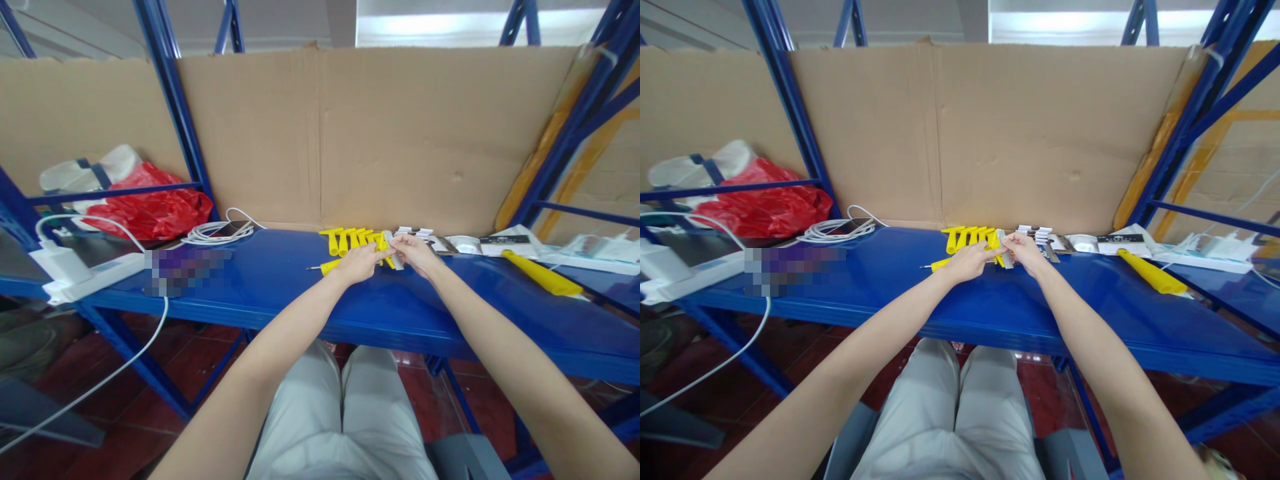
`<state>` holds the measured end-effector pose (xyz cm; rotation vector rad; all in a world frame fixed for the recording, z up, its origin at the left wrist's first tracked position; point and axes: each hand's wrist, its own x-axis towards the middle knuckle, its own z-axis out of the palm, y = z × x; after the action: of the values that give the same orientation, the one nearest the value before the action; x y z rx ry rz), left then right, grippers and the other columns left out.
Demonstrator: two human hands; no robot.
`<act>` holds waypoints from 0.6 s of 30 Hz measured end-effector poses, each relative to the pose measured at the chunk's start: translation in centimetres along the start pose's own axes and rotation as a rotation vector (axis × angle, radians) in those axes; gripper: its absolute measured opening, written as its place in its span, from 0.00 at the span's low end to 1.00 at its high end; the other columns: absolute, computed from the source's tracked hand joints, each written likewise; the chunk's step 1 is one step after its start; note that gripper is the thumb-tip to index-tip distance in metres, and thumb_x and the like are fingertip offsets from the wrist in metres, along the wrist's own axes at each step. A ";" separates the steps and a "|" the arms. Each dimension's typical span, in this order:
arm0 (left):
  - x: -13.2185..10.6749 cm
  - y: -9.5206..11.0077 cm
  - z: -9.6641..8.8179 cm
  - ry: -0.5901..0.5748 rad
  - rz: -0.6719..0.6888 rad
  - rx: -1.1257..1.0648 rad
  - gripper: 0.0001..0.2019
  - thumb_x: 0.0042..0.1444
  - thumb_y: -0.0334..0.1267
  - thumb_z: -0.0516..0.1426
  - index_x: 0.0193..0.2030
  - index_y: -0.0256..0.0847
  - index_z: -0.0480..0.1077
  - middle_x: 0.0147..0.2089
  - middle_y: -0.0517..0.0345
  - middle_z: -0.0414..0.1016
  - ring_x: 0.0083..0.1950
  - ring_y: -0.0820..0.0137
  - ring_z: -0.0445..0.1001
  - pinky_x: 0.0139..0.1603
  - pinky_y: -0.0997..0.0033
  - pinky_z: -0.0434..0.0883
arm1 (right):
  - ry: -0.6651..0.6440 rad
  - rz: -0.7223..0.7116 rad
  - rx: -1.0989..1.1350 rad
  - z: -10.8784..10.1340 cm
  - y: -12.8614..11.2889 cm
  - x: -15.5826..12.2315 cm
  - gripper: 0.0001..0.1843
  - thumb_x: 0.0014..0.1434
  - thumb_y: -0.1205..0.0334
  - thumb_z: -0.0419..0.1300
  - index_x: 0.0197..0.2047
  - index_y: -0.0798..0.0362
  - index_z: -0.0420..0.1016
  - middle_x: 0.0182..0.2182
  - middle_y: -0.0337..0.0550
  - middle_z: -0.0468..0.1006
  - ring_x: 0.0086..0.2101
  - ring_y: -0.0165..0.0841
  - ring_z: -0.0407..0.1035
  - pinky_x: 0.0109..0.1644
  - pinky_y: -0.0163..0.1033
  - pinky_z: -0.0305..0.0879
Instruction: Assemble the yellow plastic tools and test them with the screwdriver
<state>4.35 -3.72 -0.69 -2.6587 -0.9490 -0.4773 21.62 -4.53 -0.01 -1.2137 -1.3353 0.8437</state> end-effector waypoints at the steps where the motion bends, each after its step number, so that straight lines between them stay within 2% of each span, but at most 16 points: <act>1: 0.0 0.0 -0.1 -0.004 -0.003 0.001 0.31 0.62 0.26 0.46 0.70 0.55 0.58 0.55 0.49 0.71 0.55 0.61 0.72 0.52 0.63 0.69 | 0.019 -0.001 -0.001 0.1 -0.1 -0.1 0.22 0.46 0.47 0.69 0.26 0.52 0.64 0.20 0.34 0.67 0.20 0.25 0.59 0.24 0.32 0.57; 11: 0.0 0.3 -0.1 -0.016 -0.008 0.022 0.30 0.62 0.26 0.46 0.70 0.52 0.58 0.55 0.48 0.71 0.55 0.61 0.73 0.52 0.64 0.70 | 0.141 0.039 -0.059 0.7 0.2 0.2 0.16 0.50 0.52 0.67 0.25 0.52 0.66 0.18 0.34 0.65 0.19 0.26 0.59 0.23 0.32 0.56; 18: 0.0 0.8 -0.2 -0.041 -0.011 0.075 0.30 0.63 0.27 0.46 0.71 0.48 0.55 0.58 0.44 0.70 0.54 0.60 0.74 0.50 0.63 0.71 | 0.176 0.055 -0.048 0.4 0.4 0.4 0.18 0.49 0.52 0.68 0.24 0.52 0.66 0.17 0.33 0.63 0.18 0.24 0.55 0.21 0.30 0.51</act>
<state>4.82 -4.37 -0.68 -2.6067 -0.9746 -0.3826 21.32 -4.04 -0.37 -1.3360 -1.1897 0.7294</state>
